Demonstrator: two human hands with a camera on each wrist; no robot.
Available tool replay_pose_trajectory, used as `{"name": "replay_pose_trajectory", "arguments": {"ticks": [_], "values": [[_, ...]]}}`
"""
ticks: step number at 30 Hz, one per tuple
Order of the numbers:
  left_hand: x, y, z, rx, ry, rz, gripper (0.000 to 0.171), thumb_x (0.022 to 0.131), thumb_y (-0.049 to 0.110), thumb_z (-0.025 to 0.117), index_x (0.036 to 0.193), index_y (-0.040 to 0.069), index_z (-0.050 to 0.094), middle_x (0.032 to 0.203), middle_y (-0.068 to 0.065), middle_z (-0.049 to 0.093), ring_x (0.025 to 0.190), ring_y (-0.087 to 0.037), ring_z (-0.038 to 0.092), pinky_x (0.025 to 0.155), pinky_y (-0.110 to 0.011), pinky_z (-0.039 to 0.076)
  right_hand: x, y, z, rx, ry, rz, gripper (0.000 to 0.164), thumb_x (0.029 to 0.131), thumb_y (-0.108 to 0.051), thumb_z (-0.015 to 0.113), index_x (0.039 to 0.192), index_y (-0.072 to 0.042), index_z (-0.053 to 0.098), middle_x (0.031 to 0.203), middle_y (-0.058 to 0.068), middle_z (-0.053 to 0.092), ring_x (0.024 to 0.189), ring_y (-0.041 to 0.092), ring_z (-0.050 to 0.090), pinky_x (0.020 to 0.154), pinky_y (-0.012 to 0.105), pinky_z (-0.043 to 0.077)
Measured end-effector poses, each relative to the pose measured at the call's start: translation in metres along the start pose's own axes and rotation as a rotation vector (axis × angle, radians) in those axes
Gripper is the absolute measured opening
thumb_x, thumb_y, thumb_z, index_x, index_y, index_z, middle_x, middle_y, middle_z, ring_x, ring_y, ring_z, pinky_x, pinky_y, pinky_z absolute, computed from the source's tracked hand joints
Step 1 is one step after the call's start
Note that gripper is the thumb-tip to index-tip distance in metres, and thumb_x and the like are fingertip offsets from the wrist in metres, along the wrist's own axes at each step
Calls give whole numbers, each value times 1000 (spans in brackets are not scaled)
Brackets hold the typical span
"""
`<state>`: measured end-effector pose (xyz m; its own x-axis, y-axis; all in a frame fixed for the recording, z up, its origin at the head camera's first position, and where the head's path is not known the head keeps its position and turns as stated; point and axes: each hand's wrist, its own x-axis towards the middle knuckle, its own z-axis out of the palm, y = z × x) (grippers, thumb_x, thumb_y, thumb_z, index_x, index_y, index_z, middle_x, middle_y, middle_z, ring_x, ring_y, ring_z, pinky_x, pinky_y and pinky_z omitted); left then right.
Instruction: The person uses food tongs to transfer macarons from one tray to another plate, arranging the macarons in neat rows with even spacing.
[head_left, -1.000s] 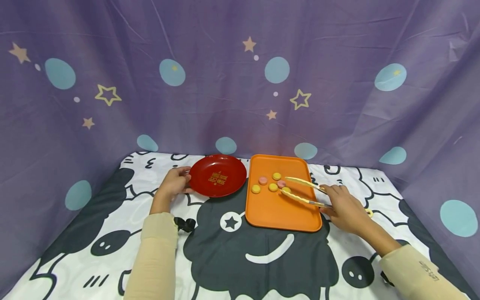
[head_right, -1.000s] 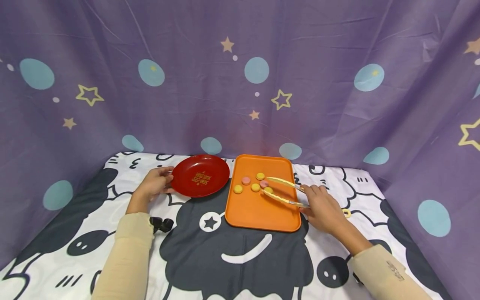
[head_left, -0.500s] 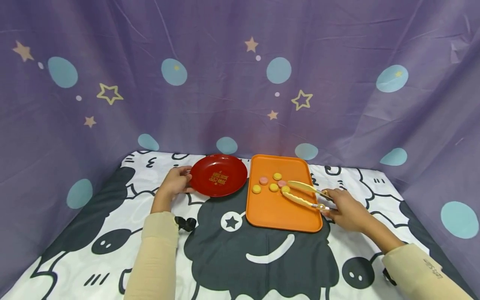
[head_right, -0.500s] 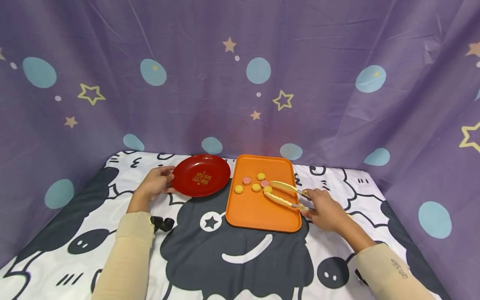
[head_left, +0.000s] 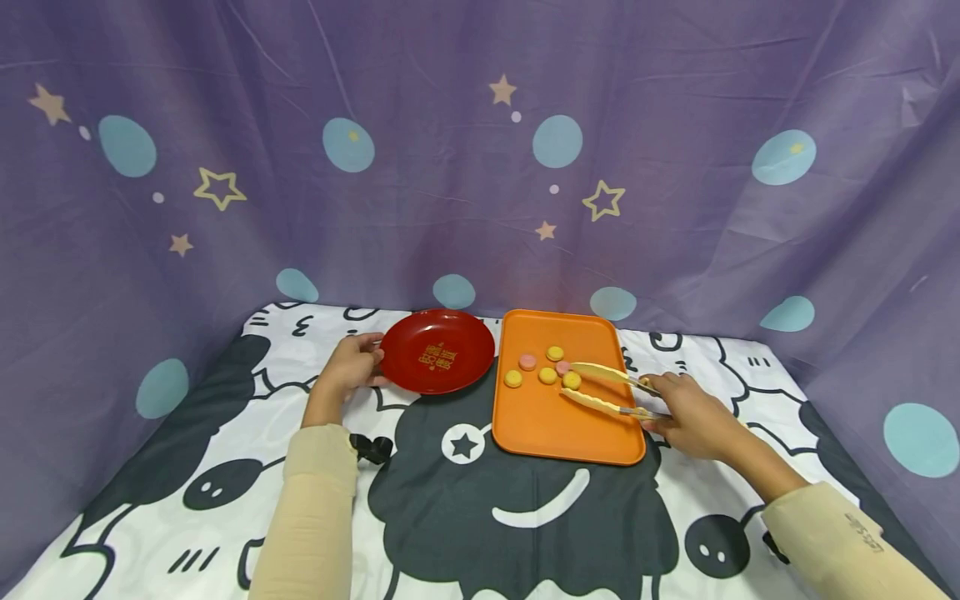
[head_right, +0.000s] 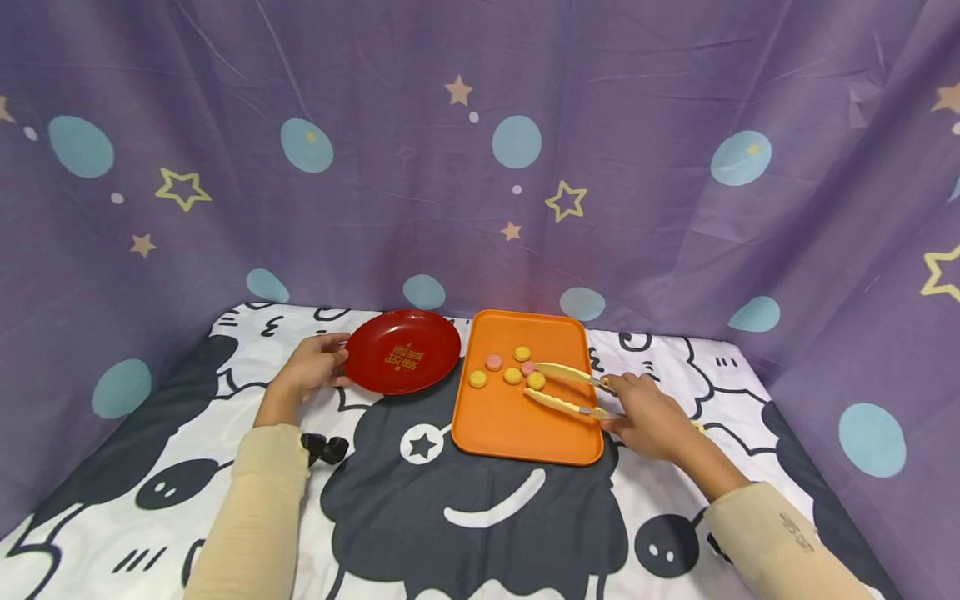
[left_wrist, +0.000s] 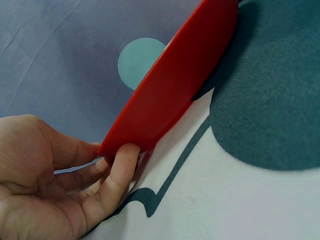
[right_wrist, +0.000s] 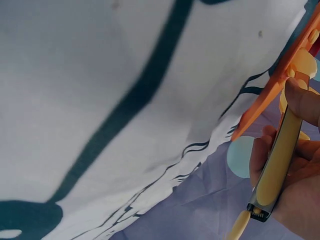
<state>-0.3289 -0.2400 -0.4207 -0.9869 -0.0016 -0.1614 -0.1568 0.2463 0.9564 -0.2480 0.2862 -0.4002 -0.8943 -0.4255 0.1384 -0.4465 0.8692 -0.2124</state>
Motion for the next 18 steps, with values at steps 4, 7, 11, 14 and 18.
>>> {"name": "replay_pose_trajectory", "arguments": {"ticks": [4,7,11,14,18], "values": [[-1,1,0,7,-3,9,50,106,-2,40,155,-3,36,140,-27,48,97,-27,65,78,-36,64,1,-2,-2,-17,-13,13,56,86,-19,82,133,-1,60,110,10,66,96,27,55,76,48,55],[-1,1,0,9,-6,13,50,106,-2,40,156,-3,35,140,-28,48,96,-26,65,78,-36,64,2,-1,-2,-18,-13,7,55,86,-19,82,133,0,60,109,10,65,95,27,55,77,48,55],[-1,0,1,8,-7,8,50,106,-2,40,156,-2,35,139,-27,49,96,-26,65,78,-36,64,1,-1,-2,-22,-15,2,54,87,-19,81,132,1,60,107,9,66,94,26,55,78,49,55],[0,-1,1,7,-2,5,50,106,-2,40,156,-1,36,139,-27,49,96,-27,65,78,-36,64,1,-1,-1,-22,-17,1,53,87,-19,81,132,1,61,106,8,66,94,26,55,78,49,56],[-1,-1,0,4,3,5,50,106,-1,40,156,-1,36,139,-26,49,98,-28,65,78,-36,63,1,-2,-1,-23,-22,6,51,88,-19,80,132,0,62,105,6,65,94,26,55,78,49,56]]}}
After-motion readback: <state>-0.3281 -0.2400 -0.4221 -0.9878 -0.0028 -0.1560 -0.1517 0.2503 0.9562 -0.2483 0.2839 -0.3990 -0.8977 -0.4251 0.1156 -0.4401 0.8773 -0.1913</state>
